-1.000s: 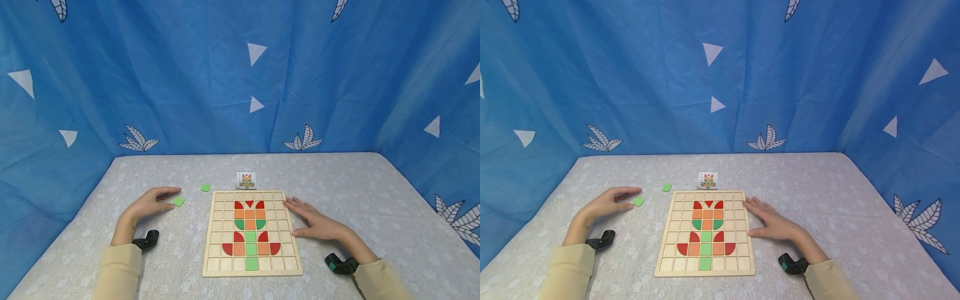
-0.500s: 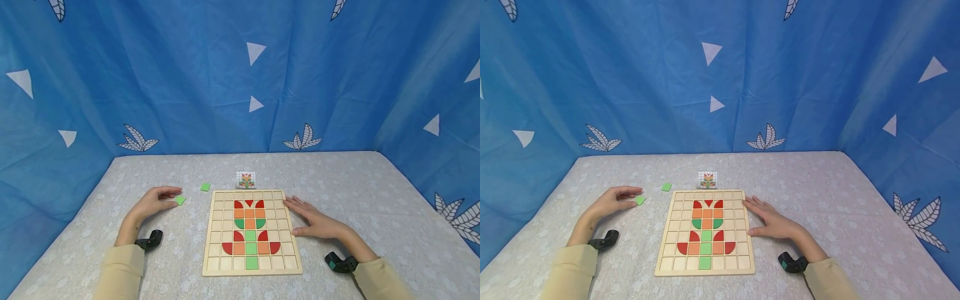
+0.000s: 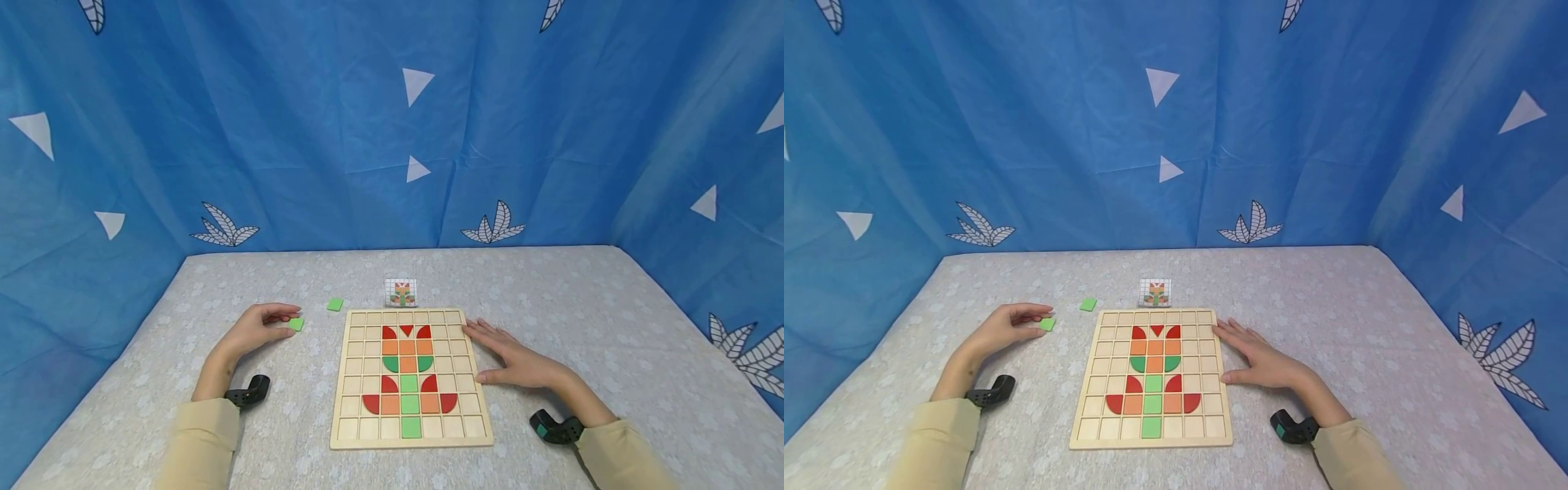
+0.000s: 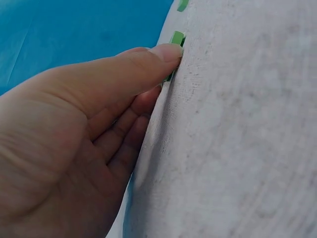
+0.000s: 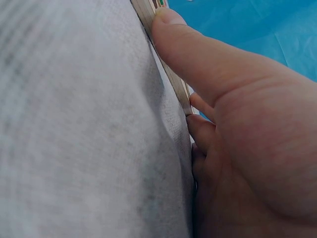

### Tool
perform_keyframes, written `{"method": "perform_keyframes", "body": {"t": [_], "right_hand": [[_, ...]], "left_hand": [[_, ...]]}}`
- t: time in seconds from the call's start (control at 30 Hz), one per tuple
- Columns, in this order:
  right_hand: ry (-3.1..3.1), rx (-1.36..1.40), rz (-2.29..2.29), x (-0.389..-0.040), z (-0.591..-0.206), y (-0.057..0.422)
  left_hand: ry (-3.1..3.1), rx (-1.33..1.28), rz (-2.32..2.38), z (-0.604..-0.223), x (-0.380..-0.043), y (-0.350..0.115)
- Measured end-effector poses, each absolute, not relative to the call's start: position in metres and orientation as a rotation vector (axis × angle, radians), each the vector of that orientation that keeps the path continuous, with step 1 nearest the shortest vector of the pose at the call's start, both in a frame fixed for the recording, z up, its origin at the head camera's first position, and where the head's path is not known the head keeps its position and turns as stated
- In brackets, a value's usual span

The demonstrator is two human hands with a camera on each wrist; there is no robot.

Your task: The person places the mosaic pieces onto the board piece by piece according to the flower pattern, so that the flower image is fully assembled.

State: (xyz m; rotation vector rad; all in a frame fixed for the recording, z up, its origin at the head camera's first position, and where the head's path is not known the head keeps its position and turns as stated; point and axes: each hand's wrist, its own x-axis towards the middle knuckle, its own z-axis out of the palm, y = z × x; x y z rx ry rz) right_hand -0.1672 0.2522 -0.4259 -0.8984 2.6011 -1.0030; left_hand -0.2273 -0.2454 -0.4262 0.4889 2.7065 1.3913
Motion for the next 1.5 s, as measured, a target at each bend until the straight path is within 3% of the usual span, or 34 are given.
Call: {"method": "perform_keyframes", "body": {"t": [0.9,1.5], "right_hand": [[2.597,-0.893,-1.014,-0.168,-0.428,0.253],[2.607,-0.902,-0.999,-0.169,-0.429,0.254]], "left_hand": [[2.841,0.527,1.246,-0.419,-0.224,-0.232],[2.673,0.502,1.429,-0.403,-0.223,-0.210]]}}
